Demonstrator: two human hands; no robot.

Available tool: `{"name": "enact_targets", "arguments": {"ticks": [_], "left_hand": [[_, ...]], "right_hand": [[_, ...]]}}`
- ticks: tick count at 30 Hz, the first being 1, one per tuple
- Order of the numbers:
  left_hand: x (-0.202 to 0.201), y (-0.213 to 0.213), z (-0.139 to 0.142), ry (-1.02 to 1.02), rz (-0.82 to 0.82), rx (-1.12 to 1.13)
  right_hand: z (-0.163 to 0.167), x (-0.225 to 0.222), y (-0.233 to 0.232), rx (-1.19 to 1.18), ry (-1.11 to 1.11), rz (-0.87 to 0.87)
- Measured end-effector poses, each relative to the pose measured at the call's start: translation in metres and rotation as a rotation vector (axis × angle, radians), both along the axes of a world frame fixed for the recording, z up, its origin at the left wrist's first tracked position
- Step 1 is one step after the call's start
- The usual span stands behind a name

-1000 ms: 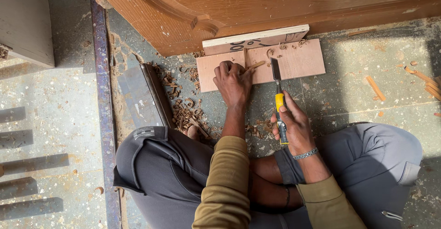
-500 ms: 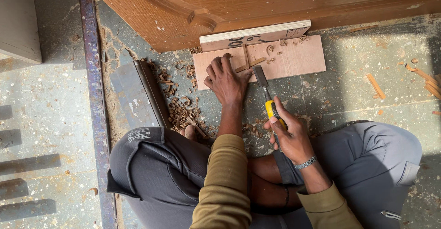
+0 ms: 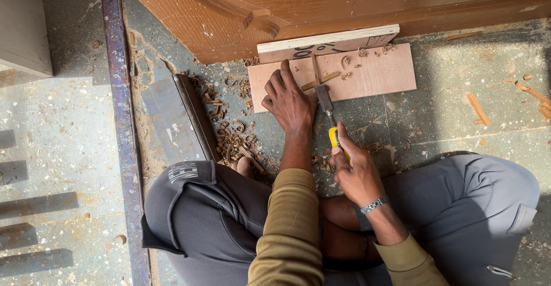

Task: The person chisels a small piece of wood positioned against a door frame while sitting on the floor.

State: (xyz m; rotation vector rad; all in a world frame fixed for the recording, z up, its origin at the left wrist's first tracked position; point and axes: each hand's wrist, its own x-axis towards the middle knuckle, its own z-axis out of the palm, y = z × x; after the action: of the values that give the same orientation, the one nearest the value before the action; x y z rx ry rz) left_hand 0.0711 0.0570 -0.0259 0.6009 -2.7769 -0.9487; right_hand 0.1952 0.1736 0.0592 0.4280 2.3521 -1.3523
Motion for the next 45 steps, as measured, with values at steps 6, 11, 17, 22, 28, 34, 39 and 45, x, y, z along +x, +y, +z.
{"name": "enact_targets", "arguments": {"ticks": [6, 11, 17, 22, 28, 34, 39, 45], "left_hand": [[0.001, 0.003, -0.004, 0.005, 0.005, -0.005], [-0.001, 0.003, -0.002, -0.013, 0.009, -0.020], [0.000, 0.000, 0.008, 0.046, 0.022, 0.001], [-0.004, -0.002, 0.015, -0.037, 0.004, 0.067], [-0.002, -0.003, 0.017, -0.056, -0.010, 0.036], [0.001, -0.004, 0.024, -0.057, -0.029, 0.051], [0.002, -0.006, 0.022, -0.019, -0.040, 0.062], [-0.002, -0.006, 0.020, -0.078, -0.029, 0.084]], "right_hand": [[-0.029, -0.007, -0.002, 0.104, 0.175, 0.056], [-0.032, -0.005, 0.002, 0.252, 0.500, 0.196], [-0.032, -0.051, -0.013, 0.191, 0.125, 0.064], [-0.034, -0.019, 0.000, 0.259, 0.398, 0.152], [-0.020, 0.007, 0.026, -0.352, 0.059, -0.228], [-0.009, -0.003, 0.047, -0.796, 0.053, -0.170], [-0.011, -0.002, 0.038, -0.513, -0.117, -0.122], [0.001, -0.009, 0.023, -0.377, -0.153, -0.063]]}}
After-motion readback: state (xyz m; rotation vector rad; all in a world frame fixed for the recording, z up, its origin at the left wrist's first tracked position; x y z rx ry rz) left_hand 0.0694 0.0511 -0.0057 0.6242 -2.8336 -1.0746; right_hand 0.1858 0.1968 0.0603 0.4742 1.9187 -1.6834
